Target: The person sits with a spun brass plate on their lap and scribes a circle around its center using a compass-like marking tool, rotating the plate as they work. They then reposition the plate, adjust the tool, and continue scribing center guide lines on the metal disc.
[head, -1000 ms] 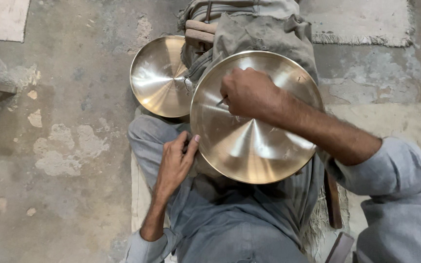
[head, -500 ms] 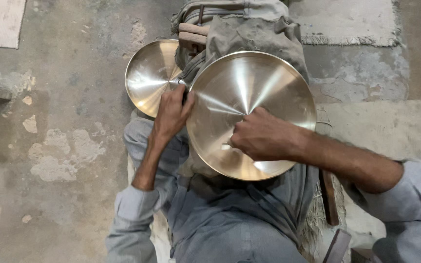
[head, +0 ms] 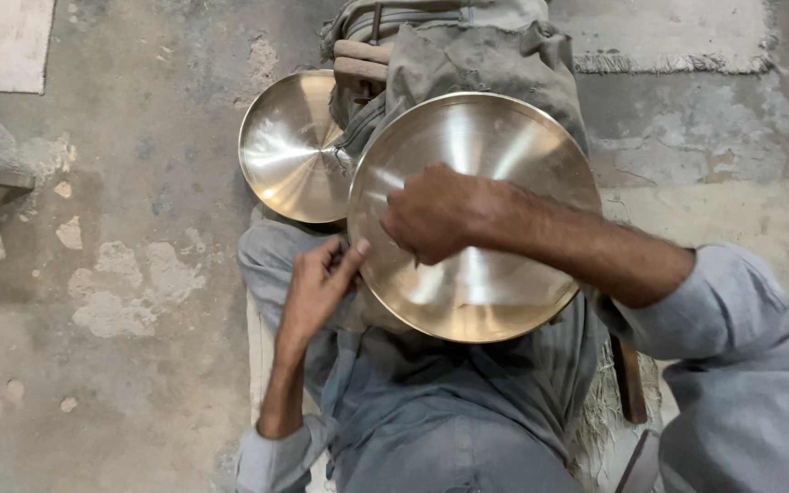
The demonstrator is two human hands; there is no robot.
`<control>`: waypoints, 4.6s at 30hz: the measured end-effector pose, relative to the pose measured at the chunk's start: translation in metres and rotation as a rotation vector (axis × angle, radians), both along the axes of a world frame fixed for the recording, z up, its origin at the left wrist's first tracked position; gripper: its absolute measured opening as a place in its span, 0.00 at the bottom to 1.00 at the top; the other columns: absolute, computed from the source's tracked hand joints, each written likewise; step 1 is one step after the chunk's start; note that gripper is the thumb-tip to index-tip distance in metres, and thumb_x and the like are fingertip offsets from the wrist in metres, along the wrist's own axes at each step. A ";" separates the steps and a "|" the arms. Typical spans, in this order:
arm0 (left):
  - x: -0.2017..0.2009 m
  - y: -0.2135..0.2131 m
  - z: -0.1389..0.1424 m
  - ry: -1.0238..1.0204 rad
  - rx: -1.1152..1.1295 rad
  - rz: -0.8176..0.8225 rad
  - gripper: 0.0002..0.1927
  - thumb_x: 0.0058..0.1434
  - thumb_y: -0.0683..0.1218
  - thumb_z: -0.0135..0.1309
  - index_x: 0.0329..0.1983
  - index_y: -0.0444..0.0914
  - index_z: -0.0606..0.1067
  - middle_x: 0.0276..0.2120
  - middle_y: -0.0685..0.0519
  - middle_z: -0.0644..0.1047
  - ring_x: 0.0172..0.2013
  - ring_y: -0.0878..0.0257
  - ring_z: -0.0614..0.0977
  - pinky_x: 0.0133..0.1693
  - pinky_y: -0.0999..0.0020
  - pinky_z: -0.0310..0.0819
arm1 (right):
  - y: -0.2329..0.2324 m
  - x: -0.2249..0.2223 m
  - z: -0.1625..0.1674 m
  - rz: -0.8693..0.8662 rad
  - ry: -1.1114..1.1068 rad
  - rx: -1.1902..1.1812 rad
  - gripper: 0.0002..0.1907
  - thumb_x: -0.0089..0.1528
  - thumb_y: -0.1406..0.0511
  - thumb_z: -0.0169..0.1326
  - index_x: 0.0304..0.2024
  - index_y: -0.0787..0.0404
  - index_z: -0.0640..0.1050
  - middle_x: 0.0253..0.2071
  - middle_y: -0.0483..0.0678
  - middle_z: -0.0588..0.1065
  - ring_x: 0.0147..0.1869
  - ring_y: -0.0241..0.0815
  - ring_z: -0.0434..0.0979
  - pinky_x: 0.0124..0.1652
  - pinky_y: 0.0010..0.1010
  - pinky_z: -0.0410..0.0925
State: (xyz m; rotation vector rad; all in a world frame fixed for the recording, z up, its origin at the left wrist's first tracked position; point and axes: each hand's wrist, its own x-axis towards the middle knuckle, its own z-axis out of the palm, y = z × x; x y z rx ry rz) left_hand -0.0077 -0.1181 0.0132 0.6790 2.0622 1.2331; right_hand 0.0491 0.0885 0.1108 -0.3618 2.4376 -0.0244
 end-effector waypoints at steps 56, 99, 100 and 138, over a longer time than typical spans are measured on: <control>-0.059 0.092 0.018 0.536 0.261 -0.052 0.17 0.65 0.48 0.60 0.30 0.28 0.80 0.21 0.43 0.78 0.20 0.57 0.80 0.26 0.60 0.71 | 0.017 0.081 -0.010 -0.085 0.090 -0.058 0.16 0.66 0.64 0.51 0.24 0.60 0.80 0.16 0.45 0.72 0.16 0.34 0.67 0.16 0.34 0.60; -0.044 0.048 0.021 0.260 -0.105 -0.023 0.28 0.71 0.61 0.51 0.33 0.32 0.82 0.20 0.46 0.78 0.20 0.60 0.77 0.26 0.58 0.70 | 0.006 0.056 0.001 -0.004 -0.110 0.031 0.05 0.61 0.67 0.59 0.37 0.57 0.85 0.31 0.48 0.81 0.24 0.37 0.78 0.20 0.27 0.70; -0.035 0.033 0.021 0.229 -0.109 -0.012 0.30 0.70 0.63 0.49 0.32 0.31 0.82 0.19 0.49 0.78 0.20 0.63 0.77 0.26 0.60 0.71 | 0.004 0.048 0.000 -0.054 -0.083 -0.020 0.05 0.61 0.69 0.58 0.37 0.57 0.85 0.32 0.48 0.81 0.25 0.37 0.79 0.19 0.28 0.71; 0.004 -0.005 0.014 0.164 -0.125 -0.092 0.22 0.62 0.56 0.60 0.31 0.29 0.80 0.17 0.47 0.76 0.19 0.65 0.75 0.25 0.64 0.68 | -0.002 0.016 -0.004 -0.063 -0.023 -0.084 0.07 0.58 0.59 0.64 0.32 0.54 0.85 0.30 0.45 0.81 0.29 0.39 0.77 0.29 0.38 0.75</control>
